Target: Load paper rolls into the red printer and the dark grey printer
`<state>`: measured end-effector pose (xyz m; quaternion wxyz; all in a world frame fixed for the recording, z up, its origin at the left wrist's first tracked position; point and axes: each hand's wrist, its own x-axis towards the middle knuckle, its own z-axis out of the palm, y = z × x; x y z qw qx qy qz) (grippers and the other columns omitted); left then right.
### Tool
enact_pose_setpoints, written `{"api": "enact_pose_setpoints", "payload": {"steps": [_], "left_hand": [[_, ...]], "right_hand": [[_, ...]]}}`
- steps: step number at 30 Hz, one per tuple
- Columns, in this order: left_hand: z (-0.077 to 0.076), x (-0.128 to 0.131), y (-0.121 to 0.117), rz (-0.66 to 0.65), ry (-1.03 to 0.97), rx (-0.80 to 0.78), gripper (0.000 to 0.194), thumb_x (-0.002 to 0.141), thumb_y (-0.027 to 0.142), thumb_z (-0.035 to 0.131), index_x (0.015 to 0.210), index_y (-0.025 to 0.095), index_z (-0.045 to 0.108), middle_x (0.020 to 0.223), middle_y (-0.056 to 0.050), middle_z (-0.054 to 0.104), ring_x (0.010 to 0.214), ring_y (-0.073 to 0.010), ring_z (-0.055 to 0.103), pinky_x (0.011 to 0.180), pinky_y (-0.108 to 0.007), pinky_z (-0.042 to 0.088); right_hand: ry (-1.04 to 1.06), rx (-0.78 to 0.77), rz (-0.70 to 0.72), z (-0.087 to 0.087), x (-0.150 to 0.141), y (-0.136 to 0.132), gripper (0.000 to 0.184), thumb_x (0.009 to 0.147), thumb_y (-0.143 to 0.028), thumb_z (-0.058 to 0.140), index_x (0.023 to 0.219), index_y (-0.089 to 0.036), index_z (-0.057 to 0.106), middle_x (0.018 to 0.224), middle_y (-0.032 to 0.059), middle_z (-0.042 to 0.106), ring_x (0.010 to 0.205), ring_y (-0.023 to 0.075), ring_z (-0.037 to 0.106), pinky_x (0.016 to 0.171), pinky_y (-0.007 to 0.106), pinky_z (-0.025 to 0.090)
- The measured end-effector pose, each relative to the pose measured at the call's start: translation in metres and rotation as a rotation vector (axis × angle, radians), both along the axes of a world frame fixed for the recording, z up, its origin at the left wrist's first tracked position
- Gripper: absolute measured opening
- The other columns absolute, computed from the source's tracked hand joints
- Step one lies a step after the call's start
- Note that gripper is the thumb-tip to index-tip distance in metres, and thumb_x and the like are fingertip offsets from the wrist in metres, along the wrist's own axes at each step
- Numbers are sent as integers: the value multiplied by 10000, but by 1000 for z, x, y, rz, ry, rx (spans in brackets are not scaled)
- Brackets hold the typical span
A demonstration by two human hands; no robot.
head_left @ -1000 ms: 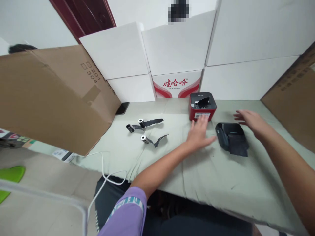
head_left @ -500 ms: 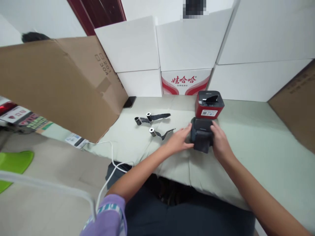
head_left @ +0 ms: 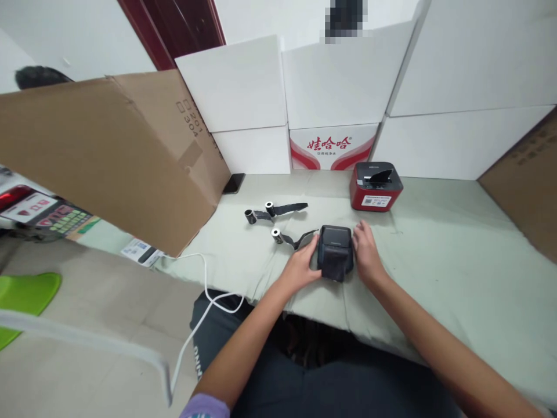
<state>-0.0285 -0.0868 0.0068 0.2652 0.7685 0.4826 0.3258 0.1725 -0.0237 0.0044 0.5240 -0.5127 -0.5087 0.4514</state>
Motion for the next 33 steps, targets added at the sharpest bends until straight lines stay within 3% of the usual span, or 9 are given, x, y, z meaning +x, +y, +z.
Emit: {"api": "enact_pose_setpoints", "payload": {"steps": [3,7,11,17,21,25,28,33], "left_hand": [[2,1,0,21,73,19,1006,774,266,717,1639,186,209,1594,-131,464,1427,-295,517,1184,-434,457],[4,1,1,15,200,70,995,768,284,728,1627,180,238,1532,-135,542,1375,-302,564,1205,-471,422],[6,1,3,17,249,73,962,765,295,746,1605,166,295,1473,-143,600,1349,-292,589,1214,-458,405],[6,2,3,30,291,66,916,799,341,737,1588,131,323,1420,-157,640,1304,-295,621,1211,-460,402],[5,2,1,53,309,79,897,813,365,728,1588,150,330,1466,-142,607,1312,-298,613,1215,-466,397],[6,1,1,44,288,91,895,813,377,730,1589,167,335,1478,-124,600,1331,-290,600,1220,-454,393],[6,0,1,45,285,87,886,820,374,722,1593,179,335,1492,-119,587,1367,-297,569,1217,-459,396],[4,-1,1,35,282,85,900,813,352,719,1604,201,317,1506,-108,576,1368,-298,567,1214,-464,397]], "right_hand": [[91,-78,-118,-4,-1,31,745,893,-634,449,1553,-328,290,1592,87,430,1475,240,456,1203,453,406],[187,-21,-130,-14,-5,51,647,898,-635,376,1476,-345,341,1462,94,524,1327,232,603,1090,459,515],[257,11,-100,-20,-4,50,600,888,-658,376,1391,-334,406,1409,105,542,1315,233,605,1072,447,525],[455,-45,-132,-8,-9,45,521,843,-610,486,1266,-307,466,1313,96,607,1279,249,628,1123,474,474],[332,-9,28,0,-3,43,537,798,-538,514,1274,-289,526,1304,99,644,1315,275,602,1139,496,448],[56,4,402,15,22,40,705,653,-373,635,1348,-279,575,1440,101,613,1414,330,509,1187,551,366],[-85,-13,635,29,42,37,836,621,-285,701,1440,-299,537,1542,75,540,1482,331,428,1202,547,340],[-29,-95,757,42,57,35,812,634,-303,795,1416,-298,575,1565,82,519,1456,315,468,1158,505,415]]}}
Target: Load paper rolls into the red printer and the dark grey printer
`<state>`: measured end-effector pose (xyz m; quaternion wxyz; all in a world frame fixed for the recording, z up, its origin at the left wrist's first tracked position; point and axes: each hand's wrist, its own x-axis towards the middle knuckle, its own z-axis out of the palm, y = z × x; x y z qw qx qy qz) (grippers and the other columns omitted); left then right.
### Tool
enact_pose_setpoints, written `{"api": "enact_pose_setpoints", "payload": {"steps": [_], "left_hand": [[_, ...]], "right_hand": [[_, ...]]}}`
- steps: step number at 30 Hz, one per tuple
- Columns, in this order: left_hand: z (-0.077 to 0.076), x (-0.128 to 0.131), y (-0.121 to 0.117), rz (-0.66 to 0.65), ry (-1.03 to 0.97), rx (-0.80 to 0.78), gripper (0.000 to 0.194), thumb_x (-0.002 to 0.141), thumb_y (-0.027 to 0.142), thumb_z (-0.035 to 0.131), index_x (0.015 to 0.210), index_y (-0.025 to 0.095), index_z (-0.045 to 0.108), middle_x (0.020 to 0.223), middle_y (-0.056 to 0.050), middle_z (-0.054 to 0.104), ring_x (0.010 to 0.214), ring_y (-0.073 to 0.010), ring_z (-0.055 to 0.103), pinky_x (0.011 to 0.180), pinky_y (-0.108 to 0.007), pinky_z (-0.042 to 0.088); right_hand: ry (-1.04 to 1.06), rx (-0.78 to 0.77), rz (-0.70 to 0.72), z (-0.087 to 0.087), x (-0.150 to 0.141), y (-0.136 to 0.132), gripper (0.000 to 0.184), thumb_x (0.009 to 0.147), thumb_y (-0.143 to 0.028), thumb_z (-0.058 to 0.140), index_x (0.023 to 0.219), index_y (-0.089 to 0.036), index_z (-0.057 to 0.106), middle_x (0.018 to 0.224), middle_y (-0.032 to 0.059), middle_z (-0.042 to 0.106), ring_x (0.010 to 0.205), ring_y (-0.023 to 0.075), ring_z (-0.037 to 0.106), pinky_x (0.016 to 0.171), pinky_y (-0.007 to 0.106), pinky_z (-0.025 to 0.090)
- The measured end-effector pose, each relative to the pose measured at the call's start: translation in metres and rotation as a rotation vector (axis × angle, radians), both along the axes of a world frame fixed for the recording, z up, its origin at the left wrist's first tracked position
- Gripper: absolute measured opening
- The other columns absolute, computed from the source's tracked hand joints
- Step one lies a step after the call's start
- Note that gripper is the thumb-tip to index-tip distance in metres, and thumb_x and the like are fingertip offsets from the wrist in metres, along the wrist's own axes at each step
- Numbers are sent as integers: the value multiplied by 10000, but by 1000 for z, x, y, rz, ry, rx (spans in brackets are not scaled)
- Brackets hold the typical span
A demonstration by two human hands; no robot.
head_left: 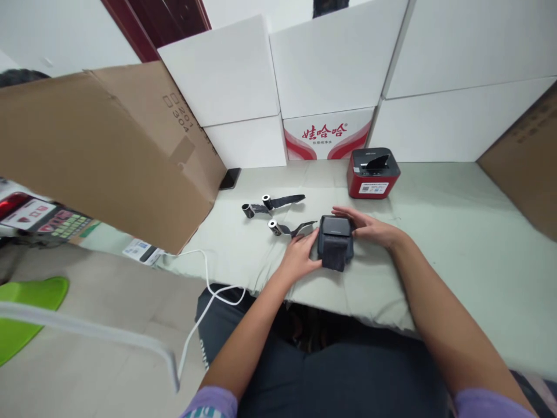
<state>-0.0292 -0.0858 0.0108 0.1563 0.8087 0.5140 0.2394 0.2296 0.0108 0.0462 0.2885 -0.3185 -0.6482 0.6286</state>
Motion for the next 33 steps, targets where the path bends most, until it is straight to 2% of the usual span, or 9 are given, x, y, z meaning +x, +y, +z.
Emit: {"api": "enact_pose_setpoints", "payload": {"steps": [4,7,10,13,19,22,24,28,33], "left_hand": [[-1,0,0,-16,-27,13,884,819,343,708,1598,177,324,1486,-115,594,1349,-279,586,1221,-447,385],[1,1,-1,-24,-47,14,877,825,336,703,1598,184,320,1468,-107,612,1333,-257,601,1220,-428,387],[2,2,-1,-22,-49,7,886,821,340,709,1602,208,313,1477,-95,605,1334,-249,602,1223,-424,385],[2,3,-1,-12,-47,4,890,812,336,716,1600,216,321,1483,-94,601,1326,-255,607,1223,-434,385],[2,3,-2,-13,-41,35,893,805,319,716,1600,209,326,1487,-92,596,1329,-272,596,1193,-438,424],[3,4,-2,-8,-42,34,892,801,324,716,1596,182,335,1484,-109,596,1335,-277,591,1197,-438,419],[2,4,-2,-4,-48,29,896,794,325,722,1592,174,342,1485,-115,595,1341,-279,587,1198,-440,416],[0,5,-1,-3,-58,32,915,780,333,739,1592,191,343,1493,-103,589,1347,-276,582,1198,-437,415],[-3,4,0,4,-64,36,910,784,359,749,1585,178,358,1484,-100,598,1333,-273,592,1193,-419,413]], "right_hand": [[108,-65,-115,-7,-4,3,675,670,-432,838,1295,-262,646,1371,95,674,1244,274,639,1041,430,513],[135,-73,-475,-18,-19,9,521,677,-554,798,1072,-238,671,934,18,743,836,191,694,825,358,567],[-29,96,-824,-26,-35,11,420,708,-588,733,899,-229,630,665,-43,609,607,155,570,671,326,531],[-149,368,-961,-25,-41,9,335,751,-517,706,880,-228,597,748,-17,620,655,164,565,702,331,522],[-276,707,-723,-13,-28,3,249,791,-454,676,694,-225,665,1142,114,595,1055,278,587,895,443,542],[-473,759,-585,-9,-28,-1,231,775,-445,718,723,-226,773,1348,131,541,1271,369,470,1111,562,411],[-623,740,-514,-6,-30,-3,230,721,-466,793,780,-246,819,1448,119,499,1360,432,361,1146,619,348],[-806,651,-460,-5,-33,-2,273,627,-459,883,829,-279,843,1454,138,504,1383,509,295,1090,702,341],[-726,644,-439,-8,-32,3,275,649,-464,867,819,-253,823,1350,169,563,1378,483,349,1119,700,311]]}}
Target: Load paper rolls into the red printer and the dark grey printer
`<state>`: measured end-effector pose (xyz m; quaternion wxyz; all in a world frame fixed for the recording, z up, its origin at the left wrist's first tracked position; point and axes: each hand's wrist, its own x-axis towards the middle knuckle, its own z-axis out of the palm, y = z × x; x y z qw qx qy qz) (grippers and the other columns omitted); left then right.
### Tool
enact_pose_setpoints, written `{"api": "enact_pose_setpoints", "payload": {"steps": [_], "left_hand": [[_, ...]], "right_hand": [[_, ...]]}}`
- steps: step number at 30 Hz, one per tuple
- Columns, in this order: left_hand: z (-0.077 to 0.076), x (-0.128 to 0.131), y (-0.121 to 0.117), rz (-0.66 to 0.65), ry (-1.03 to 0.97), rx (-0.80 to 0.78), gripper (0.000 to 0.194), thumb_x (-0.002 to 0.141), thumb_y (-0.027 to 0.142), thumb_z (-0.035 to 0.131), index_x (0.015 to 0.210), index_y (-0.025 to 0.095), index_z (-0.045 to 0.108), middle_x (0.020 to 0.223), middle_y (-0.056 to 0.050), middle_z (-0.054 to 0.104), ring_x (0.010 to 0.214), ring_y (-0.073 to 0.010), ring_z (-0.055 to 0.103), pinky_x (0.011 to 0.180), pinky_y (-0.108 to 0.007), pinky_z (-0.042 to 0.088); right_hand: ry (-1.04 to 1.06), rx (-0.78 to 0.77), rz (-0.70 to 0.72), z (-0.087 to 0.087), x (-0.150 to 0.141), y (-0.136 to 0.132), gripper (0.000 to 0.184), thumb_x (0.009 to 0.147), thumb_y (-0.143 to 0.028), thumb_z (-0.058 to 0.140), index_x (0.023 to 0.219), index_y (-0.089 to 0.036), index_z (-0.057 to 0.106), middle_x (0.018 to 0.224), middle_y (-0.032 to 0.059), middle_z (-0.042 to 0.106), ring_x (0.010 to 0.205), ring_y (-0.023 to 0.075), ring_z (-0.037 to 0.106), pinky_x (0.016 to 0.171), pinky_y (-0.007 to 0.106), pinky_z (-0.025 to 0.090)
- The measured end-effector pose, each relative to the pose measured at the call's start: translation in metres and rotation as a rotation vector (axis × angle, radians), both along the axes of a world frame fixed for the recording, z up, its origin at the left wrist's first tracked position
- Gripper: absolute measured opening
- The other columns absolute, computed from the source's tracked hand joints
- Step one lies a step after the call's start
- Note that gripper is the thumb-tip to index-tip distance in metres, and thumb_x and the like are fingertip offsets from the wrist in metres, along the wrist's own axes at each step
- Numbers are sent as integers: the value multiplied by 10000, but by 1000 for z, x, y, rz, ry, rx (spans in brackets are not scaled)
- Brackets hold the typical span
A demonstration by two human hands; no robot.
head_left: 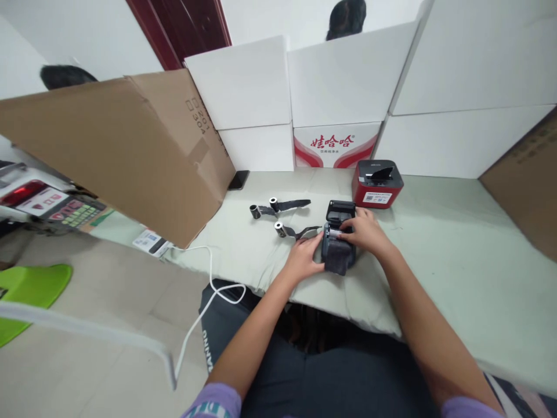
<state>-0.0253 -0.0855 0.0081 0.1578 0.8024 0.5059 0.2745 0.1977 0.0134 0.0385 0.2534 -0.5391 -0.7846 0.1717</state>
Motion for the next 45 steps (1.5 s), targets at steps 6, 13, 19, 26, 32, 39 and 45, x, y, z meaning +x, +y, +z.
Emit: {"api": "enact_pose_setpoints", "payload": {"steps": [6,13,19,26,32,39,45], "left_hand": [[3,2,0,14,-63,-9,981,725,561,817,1549,192,432,1461,-113,616,1305,-324,611,1172,-455,433],[7,3,2,31,-76,-79,1050,711,670,797,1570,219,396,1483,-113,597,1354,-333,569,1200,-475,390],[9,5,1,42,-53,-101,891,739,613,797,1473,192,520,1375,-130,671,1291,-350,608,1174,-483,412],[1,-3,-1,-19,-138,-135,812,926,459,630,1616,192,296,1601,-141,450,1463,-304,461,1244,-452,353],[4,-2,7,-24,-66,-230,1100,757,652,774,1610,144,299,1621,-174,409,1504,-364,396,1277,-499,299],[3,-2,7,-31,-77,-202,1103,758,675,760,1610,148,297,1621,-172,411,1489,-346,427,1269,-479,314],[2,-2,8,-38,-72,-183,1108,745,675,771,1601,136,319,1604,-186,433,1474,-354,447,1265,-469,329]], "right_hand": [[310,215,-5,38,4,-10,412,782,-620,723,912,-230,757,1180,144,646,1247,367,556,1102,587,403],[571,-88,291,107,-62,-23,487,838,-506,708,1241,-256,595,947,52,712,735,211,695,650,345,562],[376,79,331,111,-148,-18,343,850,-236,621,1190,-224,663,936,41,729,824,200,692,801,333,528],[7,222,354,63,-221,-45,270,909,-200,564,1158,-238,660,1003,73,749,970,261,635,812,336,435],[-262,286,423,38,-235,-54,167,952,-227,563,1093,-215,650,902,99,741,1009,301,583,854,376,370],[-349,403,414,31,-234,-58,255,1000,-320,514,1163,-145,606,1001,171,763,1122,361,523,981,470,294],[-353,397,394,26,-241,-61,276,1034,-293,426,1183,-134,596,965,178,760,1121,358,529,998,476,280]]}}
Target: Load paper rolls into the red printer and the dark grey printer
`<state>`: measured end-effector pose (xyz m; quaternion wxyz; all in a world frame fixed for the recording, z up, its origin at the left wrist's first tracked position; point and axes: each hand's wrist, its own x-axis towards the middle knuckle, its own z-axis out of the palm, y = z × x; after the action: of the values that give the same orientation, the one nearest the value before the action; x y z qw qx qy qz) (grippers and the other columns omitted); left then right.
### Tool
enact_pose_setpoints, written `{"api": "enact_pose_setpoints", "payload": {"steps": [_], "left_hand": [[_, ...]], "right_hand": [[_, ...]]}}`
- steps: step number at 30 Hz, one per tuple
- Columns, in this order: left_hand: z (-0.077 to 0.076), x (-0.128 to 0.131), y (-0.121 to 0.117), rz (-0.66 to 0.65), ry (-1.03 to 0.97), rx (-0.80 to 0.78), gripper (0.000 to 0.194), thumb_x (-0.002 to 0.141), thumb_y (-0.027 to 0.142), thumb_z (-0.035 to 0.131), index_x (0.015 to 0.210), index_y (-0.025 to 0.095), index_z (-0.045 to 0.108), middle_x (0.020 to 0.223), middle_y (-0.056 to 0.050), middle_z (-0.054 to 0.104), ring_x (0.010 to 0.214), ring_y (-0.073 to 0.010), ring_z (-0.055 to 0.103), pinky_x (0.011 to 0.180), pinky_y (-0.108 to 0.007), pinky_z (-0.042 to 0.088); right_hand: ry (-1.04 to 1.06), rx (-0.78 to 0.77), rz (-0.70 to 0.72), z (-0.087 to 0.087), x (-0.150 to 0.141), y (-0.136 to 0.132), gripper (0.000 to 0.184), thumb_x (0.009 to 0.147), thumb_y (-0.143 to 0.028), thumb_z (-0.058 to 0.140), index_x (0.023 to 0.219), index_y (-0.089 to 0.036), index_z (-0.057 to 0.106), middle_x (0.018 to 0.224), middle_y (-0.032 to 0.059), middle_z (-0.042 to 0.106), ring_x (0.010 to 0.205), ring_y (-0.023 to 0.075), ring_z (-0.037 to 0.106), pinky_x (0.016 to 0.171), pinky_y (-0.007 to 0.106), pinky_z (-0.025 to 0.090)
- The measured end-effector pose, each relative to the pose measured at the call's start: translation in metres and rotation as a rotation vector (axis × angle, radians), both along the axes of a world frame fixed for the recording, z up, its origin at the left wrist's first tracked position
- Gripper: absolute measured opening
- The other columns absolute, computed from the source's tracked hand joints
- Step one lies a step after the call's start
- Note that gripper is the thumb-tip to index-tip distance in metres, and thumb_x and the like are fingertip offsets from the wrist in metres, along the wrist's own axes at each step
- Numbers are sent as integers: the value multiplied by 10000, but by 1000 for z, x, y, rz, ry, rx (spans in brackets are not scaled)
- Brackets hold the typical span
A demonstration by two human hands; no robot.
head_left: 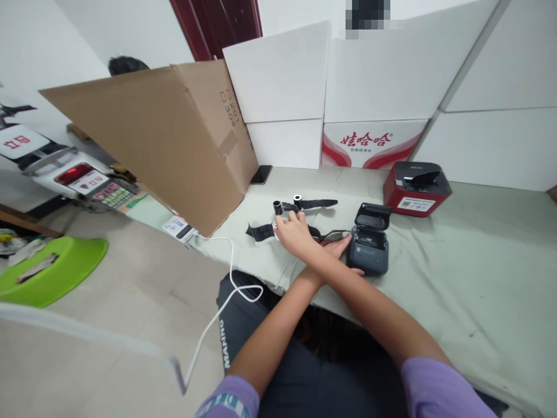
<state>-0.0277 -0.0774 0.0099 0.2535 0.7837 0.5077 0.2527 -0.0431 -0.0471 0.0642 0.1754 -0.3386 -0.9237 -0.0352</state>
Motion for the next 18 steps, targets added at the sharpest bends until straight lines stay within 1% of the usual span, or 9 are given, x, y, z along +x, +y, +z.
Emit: {"api": "enact_pose_setpoints", "payload": {"steps": [4,7,10,12,15,16,18], "left_hand": [[-3,0,2,-1,17,-1,1111,738,658,786,1603,143,315,1600,-183,440,1473,-355,448,1264,-465,330],[-4,2,2,9,11,-6,1100,743,637,794,1608,165,305,1607,-171,434,1482,-361,432,1268,-485,316],[-4,2,1,11,-5,-4,1103,736,606,813,1608,162,305,1609,-170,431,1490,-364,419,1277,-485,300],[-3,2,-1,5,-21,-7,1055,768,564,798,1609,167,299,1612,-163,428,1493,-354,416,1277,-485,299],[0,1,-6,25,-49,11,843,897,447,664,1613,206,290,1623,-127,420,1490,-322,425,1265,-489,322],[2,2,-7,42,-50,28,800,906,415,642,1606,216,307,1622,-116,424,1488,-322,427,1259,-492,331],[5,3,-8,64,-34,57,789,857,395,684,1567,223,386,1599,-105,461,1477,-343,436,1243,-495,357]], "right_hand": [[-16,-11,14,-1,-1,1,296,1032,-312,448,1229,-140,587,973,178,761,1129,351,533,993,473,287],[-46,-68,27,-2,0,0,278,1029,-328,462,1139,-141,636,975,179,758,1124,351,525,966,468,308],[-33,-125,27,1,1,-2,262,1007,-349,507,1077,-154,668,1057,173,742,1124,359,508,936,465,328],[-10,-137,3,9,5,0,300,991,-398,532,1091,-159,684,1145,184,709,1147,368,488,947,475,326],[63,-142,-88,31,20,13,418,993,-484,497,1189,-163,679,1240,204,655,1180,378,471,976,494,311],[78,-149,-126,38,28,19,440,993,-492,487,1217,-163,671,1247,208,649,1182,380,477,982,500,305],[37,-193,-176,50,43,31,434,965,-486,531,1203,-156,682,1207,211,670,1168,387,509,995,512,291]]}}
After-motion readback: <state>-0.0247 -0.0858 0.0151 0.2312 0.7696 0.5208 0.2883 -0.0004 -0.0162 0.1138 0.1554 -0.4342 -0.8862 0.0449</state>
